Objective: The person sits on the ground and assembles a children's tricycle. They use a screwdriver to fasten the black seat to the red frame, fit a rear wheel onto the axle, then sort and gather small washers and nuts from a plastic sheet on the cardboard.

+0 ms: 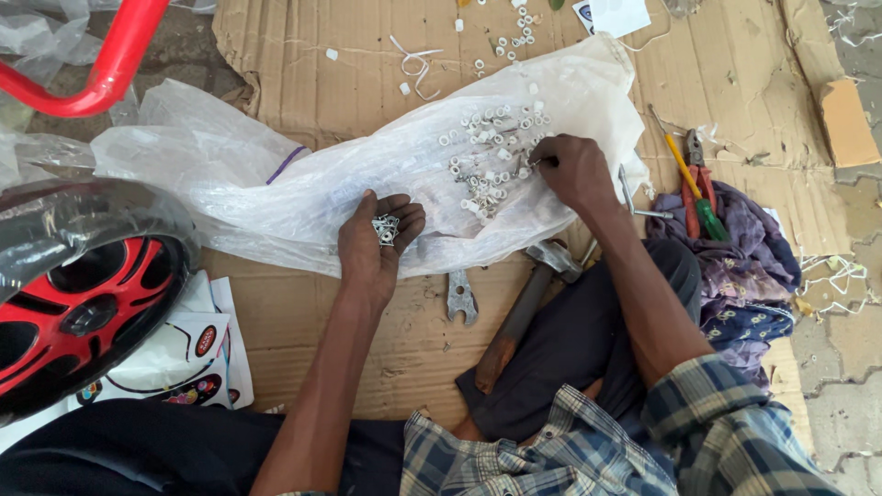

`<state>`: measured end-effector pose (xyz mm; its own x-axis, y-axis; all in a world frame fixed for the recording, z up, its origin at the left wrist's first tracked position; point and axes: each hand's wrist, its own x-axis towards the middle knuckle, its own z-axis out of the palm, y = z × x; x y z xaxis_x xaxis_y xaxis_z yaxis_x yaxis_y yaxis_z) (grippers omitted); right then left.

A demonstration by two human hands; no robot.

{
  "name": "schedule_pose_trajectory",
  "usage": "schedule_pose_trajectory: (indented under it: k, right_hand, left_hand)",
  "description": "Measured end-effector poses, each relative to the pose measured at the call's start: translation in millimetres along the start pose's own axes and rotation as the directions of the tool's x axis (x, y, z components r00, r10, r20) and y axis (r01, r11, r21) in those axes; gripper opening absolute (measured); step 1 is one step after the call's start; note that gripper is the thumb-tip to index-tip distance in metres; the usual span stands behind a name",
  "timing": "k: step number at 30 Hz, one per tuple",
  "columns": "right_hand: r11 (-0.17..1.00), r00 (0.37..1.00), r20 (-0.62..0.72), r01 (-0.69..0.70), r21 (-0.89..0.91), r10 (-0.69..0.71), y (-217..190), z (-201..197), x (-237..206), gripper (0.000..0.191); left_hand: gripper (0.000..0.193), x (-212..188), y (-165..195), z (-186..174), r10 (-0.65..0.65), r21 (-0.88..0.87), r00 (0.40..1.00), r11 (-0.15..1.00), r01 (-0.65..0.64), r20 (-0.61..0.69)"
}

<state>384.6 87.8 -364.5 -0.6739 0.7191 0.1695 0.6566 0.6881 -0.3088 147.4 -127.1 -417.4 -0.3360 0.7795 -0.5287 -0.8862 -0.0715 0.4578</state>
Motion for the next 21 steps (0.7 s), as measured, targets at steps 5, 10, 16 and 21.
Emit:
schedule_pose_trajectory:
  k: [5, 10, 16, 21]
  right_hand:
    - [0.997, 0.997, -0.083, -0.01, -0.079, 0.004, -21, 10, -9, 0.009]
    - [0.997, 0.992, -0.106, -0.071, -0.033, 0.067, -32, 8, -3, 0.009]
    - [0.997, 0.989, -0.132, -0.062, 0.043, 0.068, -30, 11, 1, 0.01]
    - [0.977, 0.984, -0.082, -0.147, 0.152, 0.161, -15, 17, 3, 0.013]
  left_hand:
    - [0.048, 0, 0, 0, 0.01, 0.001, 1.0, 1.0, -0.01, 0.008]
    - [0.048, -1, 1, 0, 0.014, 0.006, 1.0, 1.0, -0.014, 0.019]
    - [0.047, 0, 0, 0, 0.012, -0.01, 1.0, 1.0, -0.012, 0.017]
    - [0.048, 0, 0, 0, 0.015, -0.005, 1.0, 1.0, -0.015, 0.014]
